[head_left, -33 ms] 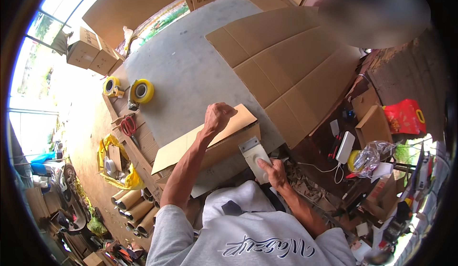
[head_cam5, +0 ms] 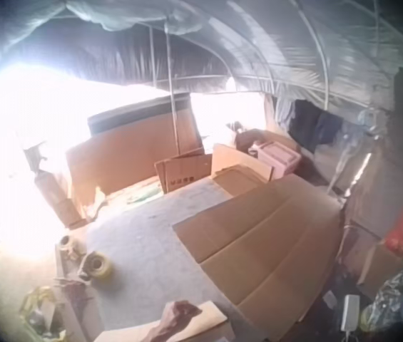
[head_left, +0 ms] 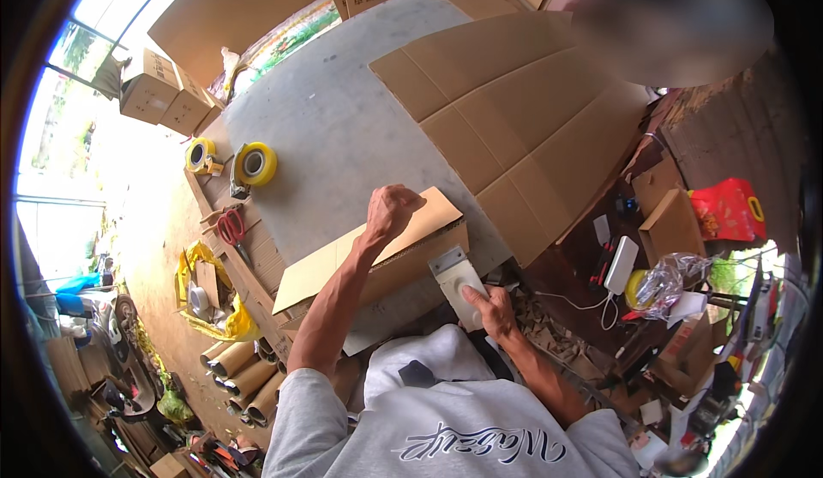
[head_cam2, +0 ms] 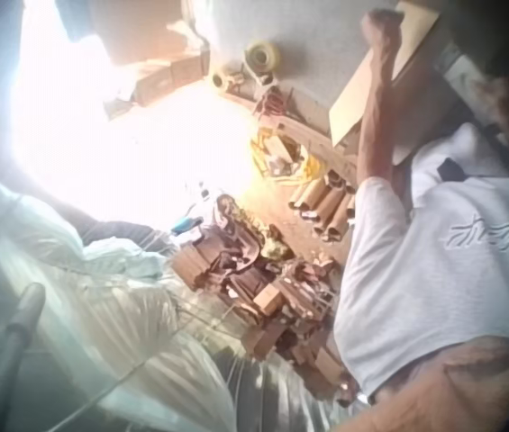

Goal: The person cuts a large sheet of cardboard using a utility knife and a cylindrical template, then folds the cut piece into a rectangular box and seals it with a handheld tape dispenser. The finished box is placed on the workbench.

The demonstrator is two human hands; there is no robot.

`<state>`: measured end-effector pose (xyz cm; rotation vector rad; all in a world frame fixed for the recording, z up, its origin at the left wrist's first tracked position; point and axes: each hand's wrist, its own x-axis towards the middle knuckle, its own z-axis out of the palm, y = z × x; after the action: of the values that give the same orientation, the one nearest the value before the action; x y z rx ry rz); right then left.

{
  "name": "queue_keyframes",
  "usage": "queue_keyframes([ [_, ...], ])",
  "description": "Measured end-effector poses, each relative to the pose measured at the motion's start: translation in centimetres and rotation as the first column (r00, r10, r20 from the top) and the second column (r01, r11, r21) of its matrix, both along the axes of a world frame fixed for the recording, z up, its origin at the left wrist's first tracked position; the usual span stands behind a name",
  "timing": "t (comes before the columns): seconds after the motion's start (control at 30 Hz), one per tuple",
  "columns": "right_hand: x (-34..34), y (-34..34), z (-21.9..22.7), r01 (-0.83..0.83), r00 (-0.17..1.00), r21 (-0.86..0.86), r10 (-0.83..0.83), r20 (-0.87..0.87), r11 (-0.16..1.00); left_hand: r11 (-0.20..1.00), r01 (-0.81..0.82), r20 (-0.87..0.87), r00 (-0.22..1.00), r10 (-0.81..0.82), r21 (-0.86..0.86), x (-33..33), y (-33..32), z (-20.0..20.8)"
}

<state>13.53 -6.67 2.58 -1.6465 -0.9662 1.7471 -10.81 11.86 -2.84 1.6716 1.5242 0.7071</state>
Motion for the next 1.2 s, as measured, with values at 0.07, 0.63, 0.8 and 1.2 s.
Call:
queue_keyframes([
  [0.07, -0.2, 0.1, 0.1, -0.011, 1.000, -0.016, 0.011, 0.010, 1.000, 0.999, -0.016, 0.016, 1.000, 0.016, -0.028, 0.0, 0.0, 0.2],
  [0.63, -1.3, 0.8, 1.8, 0.030, 1.000, -0.014, -0.030, -0.007, 0.999, 1.000, -0.007, 0.055, 0.998, 0.008, -0.020, -0.3, 0.5, 0.3],
  [0.8, -1.4, 0.2, 0.5, 0.057, 0.997, -0.077, -0.061, -0.052, 0.995, 1.000, 0.011, -0.002, 1.000, -0.011, -0.023, -0.7, 0.2, -1.0],
  [1.2, -1.7, 0.6, -2.1, 0.071, 0.991, -0.123, -0.084, -0.104, 0.990, 0.997, 0.072, -0.136, 0.989, -0.067, 0.035, 0.8, -2.5, -3.1],
])
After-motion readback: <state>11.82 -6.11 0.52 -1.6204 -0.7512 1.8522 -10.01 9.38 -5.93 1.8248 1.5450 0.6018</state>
